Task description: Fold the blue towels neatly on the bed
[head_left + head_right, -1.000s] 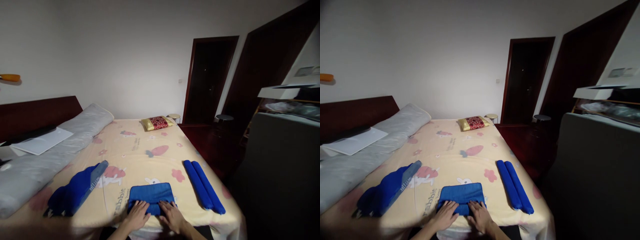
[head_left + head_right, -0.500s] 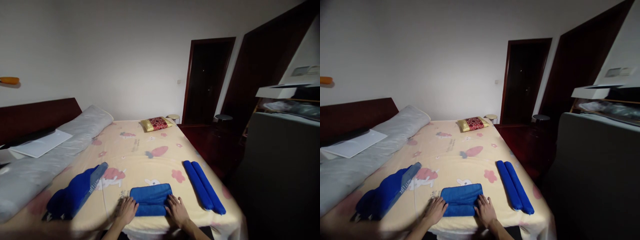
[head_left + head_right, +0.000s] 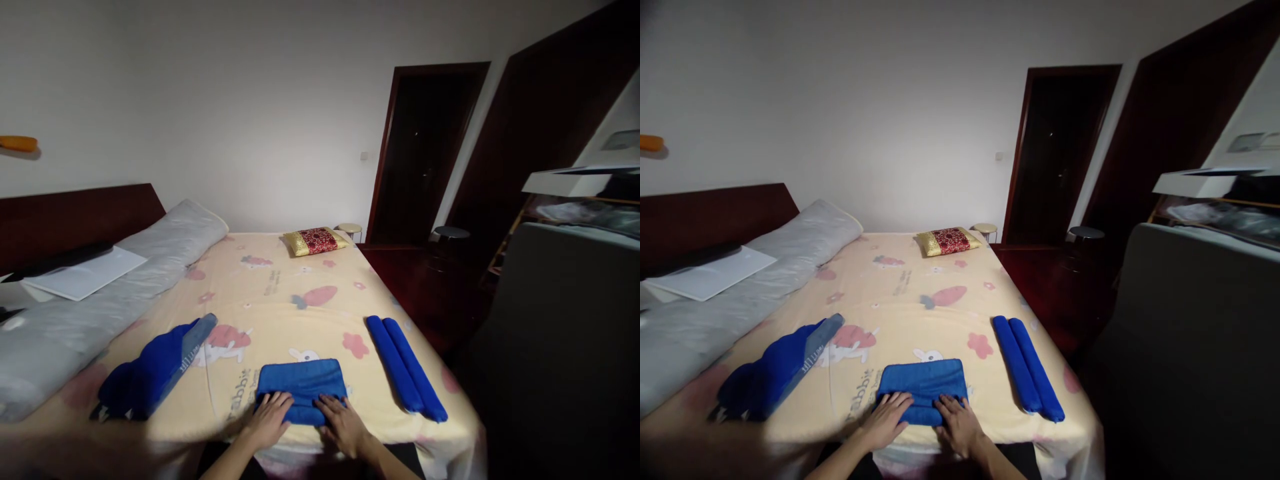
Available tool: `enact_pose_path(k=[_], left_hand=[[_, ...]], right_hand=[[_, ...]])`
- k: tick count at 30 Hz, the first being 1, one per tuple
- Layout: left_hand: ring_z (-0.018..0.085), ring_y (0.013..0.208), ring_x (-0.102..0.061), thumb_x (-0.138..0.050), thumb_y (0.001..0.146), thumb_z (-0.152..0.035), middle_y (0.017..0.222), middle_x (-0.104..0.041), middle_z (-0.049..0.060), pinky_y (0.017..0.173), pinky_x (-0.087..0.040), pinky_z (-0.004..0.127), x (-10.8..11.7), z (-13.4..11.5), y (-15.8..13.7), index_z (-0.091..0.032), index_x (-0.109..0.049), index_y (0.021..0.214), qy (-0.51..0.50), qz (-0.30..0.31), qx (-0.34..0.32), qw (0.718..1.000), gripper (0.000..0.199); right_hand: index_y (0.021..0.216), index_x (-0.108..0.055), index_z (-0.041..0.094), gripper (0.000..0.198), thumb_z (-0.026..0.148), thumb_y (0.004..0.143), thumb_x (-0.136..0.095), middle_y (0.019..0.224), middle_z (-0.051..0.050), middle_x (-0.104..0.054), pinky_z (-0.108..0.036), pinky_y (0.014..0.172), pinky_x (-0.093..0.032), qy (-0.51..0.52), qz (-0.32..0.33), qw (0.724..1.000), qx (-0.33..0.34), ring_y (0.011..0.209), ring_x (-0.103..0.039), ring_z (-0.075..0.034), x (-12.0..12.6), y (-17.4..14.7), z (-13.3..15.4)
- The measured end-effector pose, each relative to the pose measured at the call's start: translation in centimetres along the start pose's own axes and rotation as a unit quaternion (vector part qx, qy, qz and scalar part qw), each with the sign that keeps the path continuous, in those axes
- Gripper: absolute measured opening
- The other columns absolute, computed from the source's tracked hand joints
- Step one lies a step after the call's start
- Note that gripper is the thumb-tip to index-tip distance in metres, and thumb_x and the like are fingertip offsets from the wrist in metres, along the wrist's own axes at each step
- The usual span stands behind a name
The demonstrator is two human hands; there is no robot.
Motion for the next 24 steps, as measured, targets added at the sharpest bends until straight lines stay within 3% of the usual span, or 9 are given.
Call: enact_pose_path(k=[5, 8, 12, 16, 20, 24], left_hand=[[0.028, 0.130, -0.046, -0.039, 0.088, -0.047, 0.136, -0.057, 0.007, 0.110, -0.032, 0.055, 2.1, 3.5, -0.6, -0.028, -0.054, 0.127, 0.031, -0.056, 0.082, 0.995, 0.046], [0.032, 0.126, -0.049, -0.031, 0.090, -0.050, 0.126, -0.062, 0.012, 0.107, -0.034, 0.057, 2.8, 5.1, -0.9, -0.023, -0.063, 0.114, 0.047, -0.077, 0.118, 0.989, 0.048], [0.030, 0.129, -0.047, -0.031, 0.092, -0.042, 0.129, -0.060, 0.013, 0.112, -0.029, 0.053, 2.2, 4.3, -0.4, -0.021, -0.064, 0.111, 0.061, -0.098, 0.101, 0.988, 0.043], [0.026, 0.129, -0.047, -0.035, 0.091, -0.035, 0.133, -0.058, 0.008, 0.114, -0.029, 0.049, 0.5, 1.4, 0.5, -0.026, -0.058, 0.119, 0.042, -0.108, 0.029, 0.993, 0.037], [0.028, 0.132, -0.046, -0.042, 0.088, -0.033, 0.139, -0.055, 0.011, 0.115, -0.030, 0.049, -1.2, -0.5, 0.9, -0.023, -0.049, 0.130, 0.015, -0.082, -0.036, 0.996, 0.044], [0.028, 0.134, -0.043, -0.041, 0.087, -0.032, 0.141, -0.053, 0.013, 0.118, -0.026, 0.048, -1.7, -0.1, 0.9, -0.019, -0.047, 0.133, 0.005, -0.074, -0.025, 0.997, 0.048]], right_hand=[[0.143, -0.042, 0.020, 0.061, 0.056, 0.094, -0.030, 0.152, -0.012, -0.038, -0.058, 0.117, -0.024, -0.051, -0.064, 0.982, -0.171, 0.142, -0.032, -0.030, 0.8, 0.1, -3.5], [0.140, -0.047, 0.018, 0.058, 0.052, 0.095, -0.031, 0.152, -0.013, -0.038, -0.057, 0.117, -0.025, -0.075, -0.084, 0.973, -0.199, 0.143, -0.031, -0.030, 1.4, 0.1, -4.2], [0.137, -0.050, 0.019, 0.061, 0.056, 0.096, -0.025, 0.155, -0.013, -0.032, -0.058, 0.117, -0.023, -0.057, -0.104, 0.987, -0.110, 0.144, -0.029, -0.030, 1.6, 0.3, -1.9], [0.143, -0.042, 0.027, 0.065, 0.065, 0.092, -0.024, 0.152, -0.010, -0.040, -0.060, 0.115, -0.024, 0.015, -0.030, 0.999, 0.001, 0.141, -0.035, -0.029, 0.7, 0.1, 1.5], [0.145, -0.038, 0.026, 0.067, 0.066, 0.092, -0.027, 0.151, -0.012, -0.042, -0.059, 0.115, -0.024, 0.040, 0.014, 0.999, 0.004, 0.140, -0.037, -0.029, 0.5, 0.7, 3.1], [0.144, -0.040, 0.021, 0.065, 0.060, 0.093, -0.029, 0.148, -0.014, -0.047, -0.054, 0.114, -0.029, 0.039, 0.031, 0.998, 0.025, 0.137, -0.042, -0.029, 0.4, 2.6, 4.9]])
Point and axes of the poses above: each hand's wrist, its own y-axis towards the middle knuckle, its own x-axis out of the back of the hand, z = x × y, the point moved 4 cm from there along y, towards the middle knuckle
